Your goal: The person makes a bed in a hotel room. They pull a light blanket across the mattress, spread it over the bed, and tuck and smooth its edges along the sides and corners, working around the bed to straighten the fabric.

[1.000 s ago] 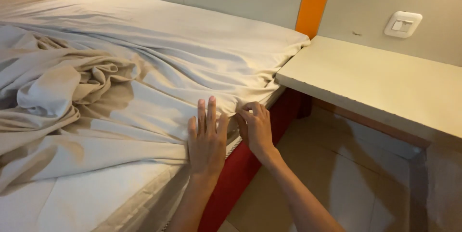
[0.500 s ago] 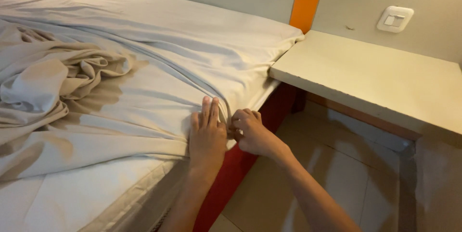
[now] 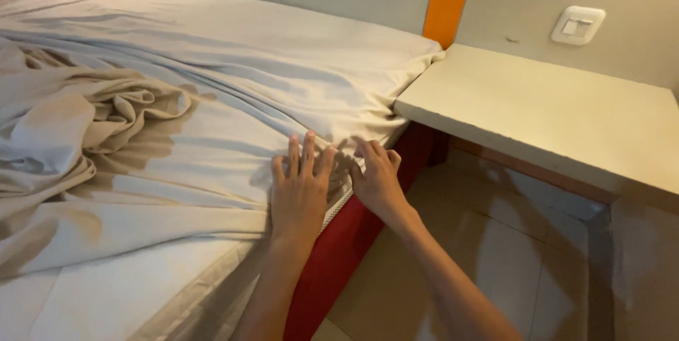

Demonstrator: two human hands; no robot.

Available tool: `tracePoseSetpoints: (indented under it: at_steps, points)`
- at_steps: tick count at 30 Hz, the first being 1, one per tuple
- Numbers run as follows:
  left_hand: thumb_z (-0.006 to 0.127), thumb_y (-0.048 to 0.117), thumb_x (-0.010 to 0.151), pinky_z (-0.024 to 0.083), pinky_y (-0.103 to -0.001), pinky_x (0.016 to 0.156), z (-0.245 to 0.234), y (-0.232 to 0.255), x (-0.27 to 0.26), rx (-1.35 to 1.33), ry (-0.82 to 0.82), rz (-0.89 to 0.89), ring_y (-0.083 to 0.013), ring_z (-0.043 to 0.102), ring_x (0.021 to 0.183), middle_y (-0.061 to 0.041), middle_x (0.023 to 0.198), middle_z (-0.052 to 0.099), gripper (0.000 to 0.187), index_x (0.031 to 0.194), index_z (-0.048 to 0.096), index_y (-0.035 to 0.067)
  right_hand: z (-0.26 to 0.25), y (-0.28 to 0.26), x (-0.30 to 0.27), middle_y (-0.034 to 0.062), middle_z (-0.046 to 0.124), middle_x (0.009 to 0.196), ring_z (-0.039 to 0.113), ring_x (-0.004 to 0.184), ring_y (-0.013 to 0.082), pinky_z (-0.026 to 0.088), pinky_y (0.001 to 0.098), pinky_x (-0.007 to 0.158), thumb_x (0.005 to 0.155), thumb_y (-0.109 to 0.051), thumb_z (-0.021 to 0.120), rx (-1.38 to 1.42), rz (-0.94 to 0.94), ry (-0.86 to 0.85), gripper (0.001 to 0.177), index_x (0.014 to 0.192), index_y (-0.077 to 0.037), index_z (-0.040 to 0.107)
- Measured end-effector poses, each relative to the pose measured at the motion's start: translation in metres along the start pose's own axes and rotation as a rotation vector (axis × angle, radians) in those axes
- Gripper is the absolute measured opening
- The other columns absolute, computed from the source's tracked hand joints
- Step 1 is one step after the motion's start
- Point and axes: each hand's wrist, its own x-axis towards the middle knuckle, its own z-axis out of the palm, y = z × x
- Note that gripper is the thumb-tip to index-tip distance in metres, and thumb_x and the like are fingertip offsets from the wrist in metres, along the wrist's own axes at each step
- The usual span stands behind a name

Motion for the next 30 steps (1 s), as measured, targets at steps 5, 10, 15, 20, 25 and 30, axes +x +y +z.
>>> tracePoseSetpoints:
  at_steps: [5, 10, 15, 20, 25, 30]
  points:
    - [0.062, 0.018, 0.089, 0.029, -0.057, 0.115, 0.022, 0.003, 0.007, 0.002, 0.052, -0.073, -0.0376, 0.030, 0.150, -0.016, 0.161, 0.037, 0.063, 0.151, 0.049, 0.016, 0.011, -0.001, 0.008, 0.0221, 0.051, 0.132, 0.049, 0.121, 0.0326, 0.032, 0.0520, 0.101, 0.092, -0.022, 0.074, 0.015, -0.042, 0.307, 0.073, 0.156, -0.006, 0.042]
    - [0.063, 0.017, 0.089, 0.029, -0.061, 0.113, 0.022, 0.005, 0.010, -0.110, 0.090, -0.120, -0.0380, 0.032, 0.149, -0.016, 0.158, 0.043, 0.038, 0.127, 0.067, 0.016, 0.017, -0.011, 0.018, 0.0114, 0.058, 0.123, 0.052, 0.118, 0.0293, 0.036, 0.0495, 0.103, 0.091, -0.023, 0.074, -0.022, -0.075, 0.402, 0.037, 0.127, -0.017, 0.071]
    - [0.064, 0.017, 0.091, 0.029, -0.061, 0.115, 0.030, 0.002, 0.006, -0.133, 0.185, -0.075, -0.0355, 0.035, 0.149, -0.014, 0.154, 0.050, 0.024, 0.114, 0.071, 0.011, 0.028, -0.012, 0.019, 0.0089, 0.058, 0.117, 0.050, 0.115, 0.0271, 0.033, 0.0470, 0.104, 0.098, -0.017, 0.071, -0.063, -0.011, 0.397, 0.012, 0.108, -0.013, 0.076]
    - [0.063, 0.017, 0.092, 0.030, -0.060, 0.114, 0.028, 0.006, 0.009, -0.101, 0.205, -0.090, -0.0354, 0.035, 0.150, -0.013, 0.155, 0.051, 0.016, 0.102, 0.070, 0.007, 0.036, -0.008, 0.007, 0.0144, 0.054, 0.120, 0.047, 0.116, 0.0326, 0.032, 0.0462, 0.102, 0.086, -0.008, 0.071, -0.023, -0.174, 0.397, 0.029, 0.114, -0.005, 0.064]
    - [0.059, 0.018, 0.093, 0.026, -0.057, 0.118, 0.018, 0.006, 0.007, -0.107, 0.089, -0.136, -0.0357, 0.030, 0.152, -0.016, 0.158, 0.046, 0.024, 0.109, 0.069, 0.004, 0.019, -0.014, 0.005, 0.0090, 0.058, 0.122, 0.052, 0.122, 0.0256, 0.032, 0.0452, 0.108, 0.075, -0.012, 0.078, 0.041, -0.137, 0.307, 0.041, 0.112, -0.013, 0.062]
    - [0.057, 0.018, 0.091, 0.024, -0.058, 0.116, 0.013, -0.005, -0.011, -0.080, 0.043, -0.055, -0.0349, 0.027, 0.151, -0.015, 0.157, 0.045, 0.036, 0.121, 0.067, 0.003, 0.005, -0.024, -0.009, 0.0163, 0.052, 0.128, 0.047, 0.123, 0.0331, 0.029, 0.0477, 0.105, 0.070, -0.016, 0.081, 0.026, -0.155, 0.348, 0.068, 0.132, -0.001, 0.057]
